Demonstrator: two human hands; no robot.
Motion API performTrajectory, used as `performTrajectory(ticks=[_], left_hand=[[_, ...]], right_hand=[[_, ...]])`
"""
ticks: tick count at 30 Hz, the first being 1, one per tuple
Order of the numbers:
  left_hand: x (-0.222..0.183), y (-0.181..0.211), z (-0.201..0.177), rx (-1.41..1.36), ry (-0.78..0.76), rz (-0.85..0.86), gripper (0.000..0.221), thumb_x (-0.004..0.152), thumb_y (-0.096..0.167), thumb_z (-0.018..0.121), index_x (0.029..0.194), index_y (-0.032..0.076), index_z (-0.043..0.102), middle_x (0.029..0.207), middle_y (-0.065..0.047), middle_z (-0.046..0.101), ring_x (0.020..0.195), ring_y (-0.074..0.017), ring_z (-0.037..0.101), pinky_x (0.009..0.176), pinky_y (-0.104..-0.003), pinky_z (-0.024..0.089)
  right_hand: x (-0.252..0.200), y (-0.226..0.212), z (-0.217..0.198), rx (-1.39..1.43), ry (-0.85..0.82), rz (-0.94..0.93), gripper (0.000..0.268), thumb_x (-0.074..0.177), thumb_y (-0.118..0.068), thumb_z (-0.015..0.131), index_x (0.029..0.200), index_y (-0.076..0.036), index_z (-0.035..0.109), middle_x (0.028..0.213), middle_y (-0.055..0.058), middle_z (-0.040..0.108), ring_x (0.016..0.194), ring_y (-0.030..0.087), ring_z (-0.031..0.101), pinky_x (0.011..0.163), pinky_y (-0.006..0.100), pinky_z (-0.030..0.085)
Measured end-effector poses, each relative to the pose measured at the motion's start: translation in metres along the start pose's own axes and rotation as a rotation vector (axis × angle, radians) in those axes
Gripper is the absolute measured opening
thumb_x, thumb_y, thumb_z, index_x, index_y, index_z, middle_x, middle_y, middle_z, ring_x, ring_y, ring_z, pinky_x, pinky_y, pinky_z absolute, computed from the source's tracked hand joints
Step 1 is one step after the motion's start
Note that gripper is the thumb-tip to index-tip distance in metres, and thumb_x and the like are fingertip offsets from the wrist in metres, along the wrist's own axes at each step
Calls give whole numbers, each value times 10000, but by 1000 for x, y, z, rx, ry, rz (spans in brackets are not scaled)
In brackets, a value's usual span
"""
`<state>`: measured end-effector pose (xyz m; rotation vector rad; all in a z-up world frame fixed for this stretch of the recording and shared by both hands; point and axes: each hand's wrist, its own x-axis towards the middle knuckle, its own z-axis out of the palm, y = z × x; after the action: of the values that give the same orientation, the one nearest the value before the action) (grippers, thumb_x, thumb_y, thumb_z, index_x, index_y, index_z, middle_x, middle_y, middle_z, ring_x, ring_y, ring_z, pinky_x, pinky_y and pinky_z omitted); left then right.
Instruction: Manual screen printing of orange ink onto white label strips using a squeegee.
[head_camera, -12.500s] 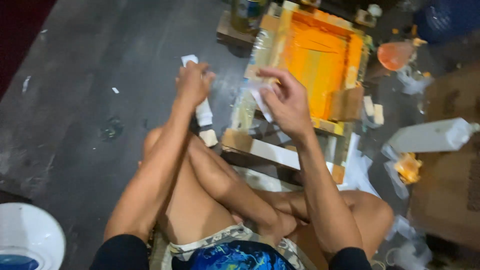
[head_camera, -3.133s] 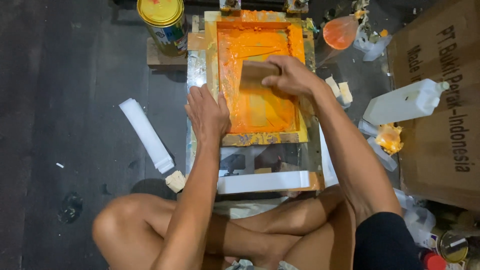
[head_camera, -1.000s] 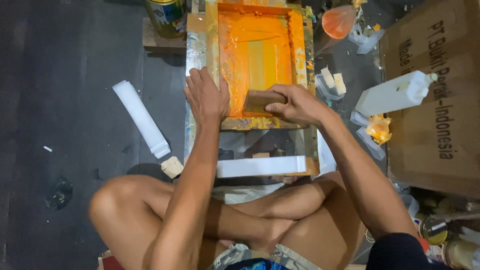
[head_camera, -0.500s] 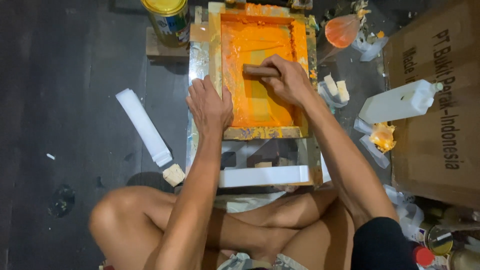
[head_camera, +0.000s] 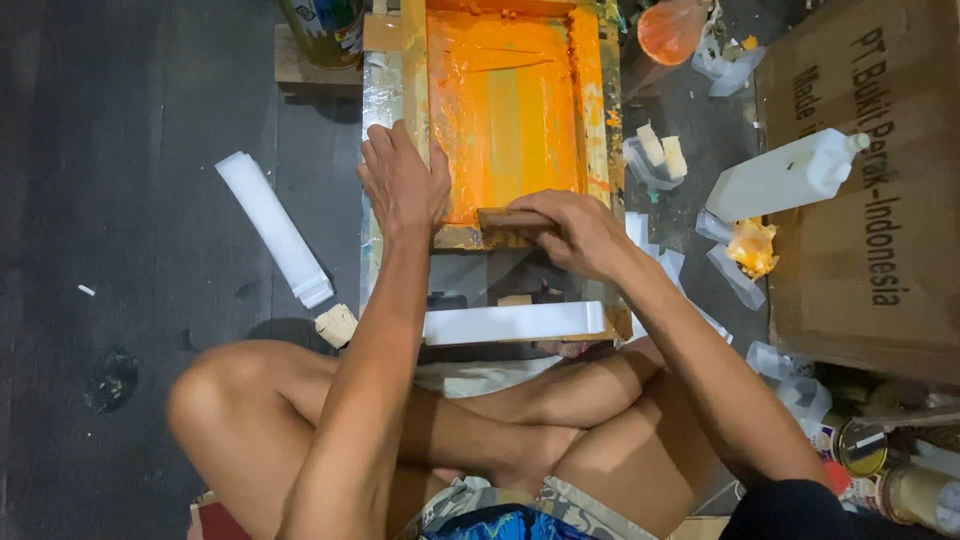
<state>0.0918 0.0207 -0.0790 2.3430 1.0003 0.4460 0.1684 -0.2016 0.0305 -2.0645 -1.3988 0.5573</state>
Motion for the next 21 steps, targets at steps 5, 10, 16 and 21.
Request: performTrajectory(ticks=[5,10,16,21], left_hand=[[-3,4,-4,-4,-5,-3,506,1001,424,504,1347,55,526,1149,-112,483,1093,-306,506,874,-418,374],[-1,7,-3,5,-4,-30,505,1000,419,513,1342,49,532,1144,-108,496,1082,-304,516,855,-413,367],[-1,9,-6,19,-44,-37,526,987,442,508,1349,60,515,1154,-123,496,1113,-323,509,883,-429,376],[-1,12,-9,45,-50,-68,487,990,428,489,1343,100,558,1140,-95,525,1080,-254,535,869,-377,384]], right_hand=[[4,-6,-4,78,43,26,446,863,104,599,1236,-103,729,1110,184,759,1091,450,687,953,567,538],[49,38,-12,59,212,-30,468,871,124,620,1262,-107,732,1119,148,746,1131,413,678,1013,551,520],[89,42,-7,-71,383,-21,289,953,-8,631,1142,-204,730,1025,7,716,1042,337,688,950,468,548],[55,10,6,-65,318,-8,235,996,-79,606,1128,-221,739,1002,34,728,1038,353,689,929,439,540]])
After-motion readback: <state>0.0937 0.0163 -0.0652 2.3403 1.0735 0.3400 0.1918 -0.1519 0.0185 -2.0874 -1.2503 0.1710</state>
